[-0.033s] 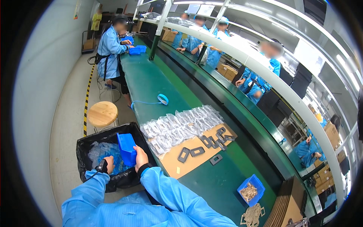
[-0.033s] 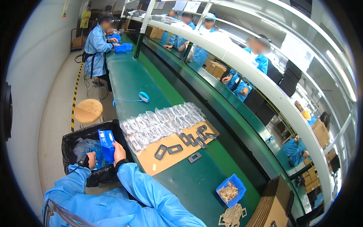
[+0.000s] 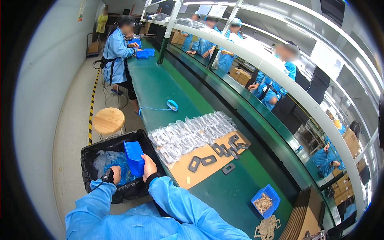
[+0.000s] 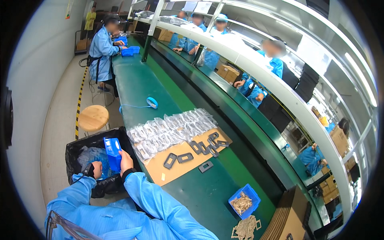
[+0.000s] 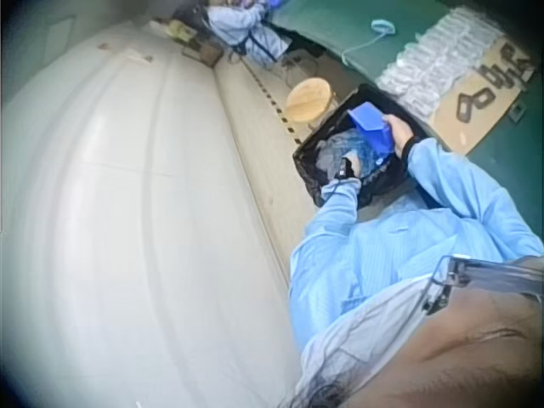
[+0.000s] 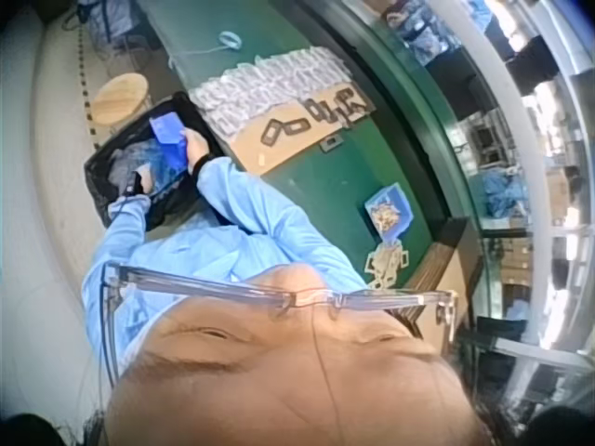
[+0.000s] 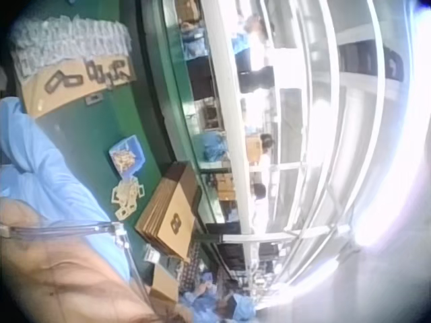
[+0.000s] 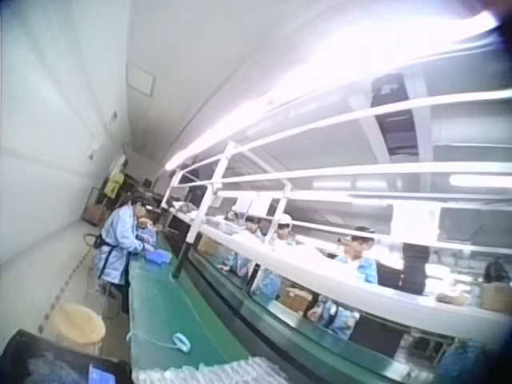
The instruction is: The recorder is assembling small parts, placing them into cardboard boxes, and organizing assembly line trays in a factory setting.
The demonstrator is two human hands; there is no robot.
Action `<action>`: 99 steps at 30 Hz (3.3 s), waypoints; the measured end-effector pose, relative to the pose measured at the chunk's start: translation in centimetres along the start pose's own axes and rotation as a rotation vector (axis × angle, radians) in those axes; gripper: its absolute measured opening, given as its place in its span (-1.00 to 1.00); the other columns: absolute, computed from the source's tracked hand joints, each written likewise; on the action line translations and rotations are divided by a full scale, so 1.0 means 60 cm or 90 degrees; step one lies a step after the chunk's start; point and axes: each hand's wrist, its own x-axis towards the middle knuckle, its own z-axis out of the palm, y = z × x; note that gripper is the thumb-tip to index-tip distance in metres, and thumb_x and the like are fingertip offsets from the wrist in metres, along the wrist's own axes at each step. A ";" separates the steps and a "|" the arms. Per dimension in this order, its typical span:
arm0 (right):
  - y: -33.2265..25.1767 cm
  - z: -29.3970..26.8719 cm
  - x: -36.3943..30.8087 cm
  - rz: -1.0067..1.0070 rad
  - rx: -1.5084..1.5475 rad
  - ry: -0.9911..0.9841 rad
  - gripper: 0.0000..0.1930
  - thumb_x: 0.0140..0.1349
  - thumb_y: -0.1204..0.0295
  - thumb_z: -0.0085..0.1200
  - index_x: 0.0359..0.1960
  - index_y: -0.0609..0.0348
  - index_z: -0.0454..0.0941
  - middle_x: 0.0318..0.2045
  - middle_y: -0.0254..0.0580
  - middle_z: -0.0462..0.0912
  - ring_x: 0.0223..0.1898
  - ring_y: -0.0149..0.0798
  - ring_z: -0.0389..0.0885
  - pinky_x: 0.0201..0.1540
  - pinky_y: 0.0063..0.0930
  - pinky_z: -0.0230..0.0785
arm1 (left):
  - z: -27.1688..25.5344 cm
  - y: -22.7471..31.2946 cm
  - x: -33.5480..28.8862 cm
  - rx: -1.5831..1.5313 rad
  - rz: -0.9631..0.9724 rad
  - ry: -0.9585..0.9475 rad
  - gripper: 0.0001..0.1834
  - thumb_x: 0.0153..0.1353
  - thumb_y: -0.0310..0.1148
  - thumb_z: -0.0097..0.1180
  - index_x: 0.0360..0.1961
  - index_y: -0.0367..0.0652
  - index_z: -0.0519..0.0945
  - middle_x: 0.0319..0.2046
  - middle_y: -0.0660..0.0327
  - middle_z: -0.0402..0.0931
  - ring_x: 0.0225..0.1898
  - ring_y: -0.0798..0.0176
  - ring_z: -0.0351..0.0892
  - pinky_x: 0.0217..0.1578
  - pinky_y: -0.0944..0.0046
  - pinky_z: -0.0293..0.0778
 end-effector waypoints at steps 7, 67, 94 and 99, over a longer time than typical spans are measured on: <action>0.002 -0.008 0.004 0.030 0.011 0.005 -0.66 0.27 0.24 0.05 -0.03 0.20 0.56 -0.13 -0.18 0.64 -0.14 -0.24 0.58 0.00 -0.30 0.41 | -0.089 0.087 -0.029 0.047 -0.085 -0.079 -0.72 0.05 -0.23 0.36 -0.33 -0.21 0.65 -0.17 -0.09 0.59 -0.09 -0.16 0.60 -0.11 -0.03 0.51; 0.009 0.006 -0.025 -0.368 -0.473 -0.108 -0.59 0.27 0.38 0.04 0.15 0.15 0.49 0.04 0.02 0.55 0.09 -0.11 0.51 0.21 -0.34 0.29 | -0.234 0.208 -0.042 -1.448 -0.021 -0.109 -0.52 0.50 -0.17 -0.26 0.24 -0.31 0.33 0.18 -0.03 0.44 0.21 -0.02 0.43 0.29 -0.05 0.26; 0.060 -0.024 0.064 0.013 -0.059 -0.005 -0.59 0.29 0.06 -0.02 -0.07 0.12 0.56 -0.15 -0.14 0.66 -0.22 -0.19 0.62 -0.12 -0.23 0.46 | -0.172 0.138 -0.019 -0.346 -0.008 0.444 -0.76 0.11 -0.43 0.24 -0.17 -0.21 0.62 -0.20 0.09 0.62 -0.12 0.11 0.56 -0.02 0.15 0.43; -0.040 0.034 -0.049 0.185 -0.040 -0.025 -0.41 0.28 -0.26 -0.21 0.01 -0.10 0.53 -0.14 -0.29 0.63 -0.25 -0.22 0.63 -0.26 -0.20 0.44 | -0.258 0.151 -0.063 -0.086 0.379 0.094 -0.46 0.26 0.05 0.03 0.12 -0.08 0.52 0.12 0.08 0.49 0.28 0.02 0.35 0.33 -0.14 0.07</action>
